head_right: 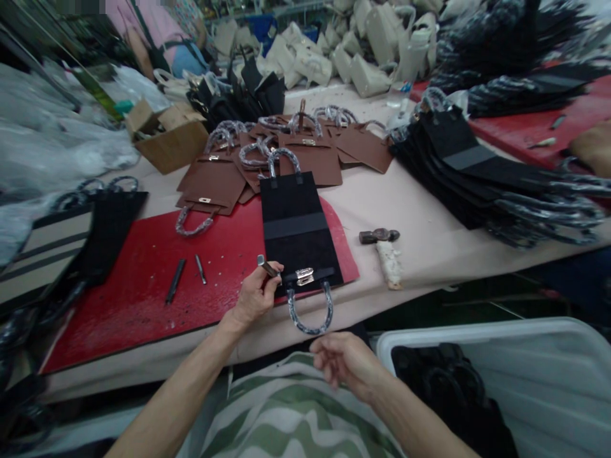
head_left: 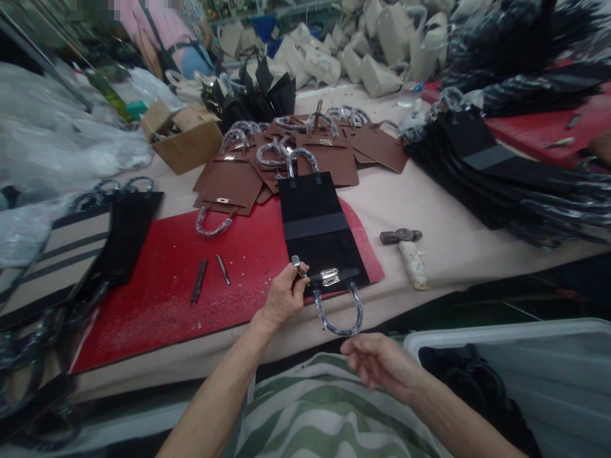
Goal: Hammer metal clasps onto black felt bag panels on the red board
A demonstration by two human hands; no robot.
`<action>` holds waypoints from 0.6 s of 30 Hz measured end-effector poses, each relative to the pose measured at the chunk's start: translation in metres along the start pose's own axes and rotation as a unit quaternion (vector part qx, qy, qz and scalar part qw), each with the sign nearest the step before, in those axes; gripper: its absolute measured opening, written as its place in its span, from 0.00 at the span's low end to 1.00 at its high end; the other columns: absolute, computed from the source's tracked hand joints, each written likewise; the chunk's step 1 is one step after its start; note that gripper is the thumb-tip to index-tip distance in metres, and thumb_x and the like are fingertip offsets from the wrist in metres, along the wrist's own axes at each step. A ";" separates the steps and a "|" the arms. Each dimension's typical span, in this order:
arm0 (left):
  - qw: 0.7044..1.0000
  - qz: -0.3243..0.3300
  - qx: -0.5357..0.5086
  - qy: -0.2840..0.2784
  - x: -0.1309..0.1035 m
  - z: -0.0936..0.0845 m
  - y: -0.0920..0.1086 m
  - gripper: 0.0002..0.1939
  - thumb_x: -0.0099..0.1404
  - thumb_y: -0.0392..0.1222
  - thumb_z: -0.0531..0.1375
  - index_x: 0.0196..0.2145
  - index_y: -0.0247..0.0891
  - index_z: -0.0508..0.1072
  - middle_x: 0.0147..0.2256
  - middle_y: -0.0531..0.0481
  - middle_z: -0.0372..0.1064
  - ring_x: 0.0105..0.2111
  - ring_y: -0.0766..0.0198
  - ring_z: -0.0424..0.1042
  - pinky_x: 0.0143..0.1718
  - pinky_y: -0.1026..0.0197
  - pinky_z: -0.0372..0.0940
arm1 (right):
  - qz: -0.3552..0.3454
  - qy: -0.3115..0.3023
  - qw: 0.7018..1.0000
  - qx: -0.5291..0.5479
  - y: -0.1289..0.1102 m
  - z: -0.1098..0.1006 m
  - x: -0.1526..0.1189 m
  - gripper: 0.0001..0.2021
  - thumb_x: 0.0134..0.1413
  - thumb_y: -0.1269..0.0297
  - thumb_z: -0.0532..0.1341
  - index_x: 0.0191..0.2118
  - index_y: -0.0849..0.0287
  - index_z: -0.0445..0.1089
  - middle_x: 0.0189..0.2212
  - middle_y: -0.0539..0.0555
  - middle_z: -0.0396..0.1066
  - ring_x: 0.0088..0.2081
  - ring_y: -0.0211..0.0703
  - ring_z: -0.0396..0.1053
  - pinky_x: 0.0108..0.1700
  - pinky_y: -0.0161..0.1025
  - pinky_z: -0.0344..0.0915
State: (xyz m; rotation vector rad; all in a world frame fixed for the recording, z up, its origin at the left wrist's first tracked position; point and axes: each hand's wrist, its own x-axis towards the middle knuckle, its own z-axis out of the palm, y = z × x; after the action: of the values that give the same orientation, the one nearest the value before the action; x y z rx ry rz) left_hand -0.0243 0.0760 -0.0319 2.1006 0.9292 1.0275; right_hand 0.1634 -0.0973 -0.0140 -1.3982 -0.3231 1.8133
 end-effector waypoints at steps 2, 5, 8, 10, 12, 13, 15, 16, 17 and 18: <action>1.000 -0.012 -0.012 -0.006 0.001 -0.001 0.001 0.11 0.67 0.36 0.56 0.47 0.38 0.71 0.44 0.43 0.75 0.46 0.58 0.76 0.49 0.56 0.70 | -0.026 0.072 0.993 -0.088 -0.023 -0.026 -0.013 0.11 0.49 0.57 0.64 0.24 0.58 0.75 0.16 0.55 0.69 0.13 0.38 0.58 0.16 0.35 0.51; 0.999 -0.028 -0.021 -0.016 0.002 -0.002 0.004 0.11 0.66 0.37 0.56 0.47 0.39 0.72 0.44 0.44 0.75 0.46 0.58 0.76 0.49 0.56 0.70 | -0.121 0.209 0.954 -0.178 -0.073 -0.063 -0.016 0.07 0.47 0.59 0.65 0.26 0.55 0.73 0.21 0.52 0.69 0.22 0.40 0.63 0.23 0.35 0.58; 0.999 -0.039 -0.025 -0.025 0.004 -0.004 0.005 0.12 0.66 0.36 0.56 0.46 0.38 0.72 0.44 0.44 0.76 0.45 0.58 0.76 0.49 0.56 0.70 | -0.254 0.408 0.778 -0.406 -0.110 -0.089 -0.003 0.13 0.51 0.60 0.62 0.41 0.58 0.75 0.38 0.59 0.73 0.38 0.50 0.70 0.41 0.43 0.66; 0.998 -0.043 -0.025 -0.028 0.004 -0.005 0.006 0.12 0.66 0.36 0.56 0.46 0.38 0.72 0.44 0.44 0.76 0.44 0.58 0.76 0.48 0.56 0.70 | -0.282 0.453 0.643 -0.549 -0.119 -0.097 0.010 0.20 0.53 0.58 0.60 0.49 0.65 0.72 0.47 0.67 0.71 0.47 0.58 0.69 0.49 0.49 0.65; 0.998 -0.043 -0.021 -0.033 0.005 -0.005 0.007 0.12 0.65 0.35 0.55 0.46 0.38 0.73 0.43 0.44 0.76 0.43 0.59 0.76 0.47 0.56 0.70 | -0.256 0.443 0.600 -0.615 -0.119 -0.100 0.024 0.25 0.54 0.56 0.60 0.54 0.69 0.68 0.49 0.72 0.69 0.50 0.63 0.68 0.51 0.52 0.65; 0.998 -0.043 -0.018 -0.034 0.005 -0.006 0.008 0.12 0.65 0.35 0.55 0.46 0.37 0.73 0.43 0.44 0.76 0.43 0.59 0.76 0.47 0.56 0.70 | -0.236 0.437 0.597 -0.631 -0.118 -0.101 0.029 0.27 0.55 0.56 0.60 0.55 0.70 0.67 0.49 0.73 0.68 0.50 0.64 0.68 0.50 0.52 0.65; 0.998 -0.041 -0.017 -0.036 0.006 -0.006 0.009 0.12 0.65 0.35 0.56 0.46 0.38 0.73 0.43 0.44 0.76 0.42 0.59 0.76 0.46 0.57 0.70 | -0.193 0.433 0.605 -0.639 -0.117 -0.102 0.038 0.28 0.55 0.55 0.60 0.57 0.70 0.65 0.48 0.74 0.68 0.49 0.64 0.70 0.47 0.51 0.65; 0.998 -0.040 -0.018 -0.039 0.007 -0.007 0.010 0.12 0.65 0.35 0.56 0.46 0.38 0.73 0.43 0.44 0.76 0.42 0.59 0.76 0.46 0.57 0.70 | -0.174 0.434 0.612 -0.638 -0.118 -0.103 0.041 0.28 0.55 0.56 0.60 0.57 0.70 0.65 0.48 0.75 0.68 0.48 0.65 0.70 0.46 0.51 0.65; 0.998 -0.040 -0.018 -0.042 0.008 -0.007 0.010 0.12 0.65 0.35 0.56 0.45 0.38 0.73 0.43 0.45 0.76 0.42 0.59 0.76 0.45 0.57 0.70 | -0.159 0.435 0.621 -0.633 -0.120 -0.104 0.043 0.26 0.54 0.57 0.60 0.55 0.69 0.66 0.47 0.74 0.69 0.47 0.65 0.71 0.44 0.51 0.65; 0.998 -0.040 -0.019 -0.046 0.009 -0.008 0.011 0.12 0.65 0.35 0.56 0.45 0.38 0.73 0.42 0.45 0.76 0.41 0.60 0.76 0.45 0.58 0.70 | -0.147 0.434 0.635 -0.622 -0.123 -0.106 0.044 0.24 0.52 0.58 0.61 0.52 0.68 0.68 0.45 0.73 0.70 0.46 0.64 0.71 0.43 0.50 0.65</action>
State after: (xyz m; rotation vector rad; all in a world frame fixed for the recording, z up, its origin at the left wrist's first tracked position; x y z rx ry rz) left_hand -0.0232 0.0784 -0.0157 2.0436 0.9337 0.8928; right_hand 0.3095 -0.0146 -0.0050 -2.6882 -1.3043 0.2294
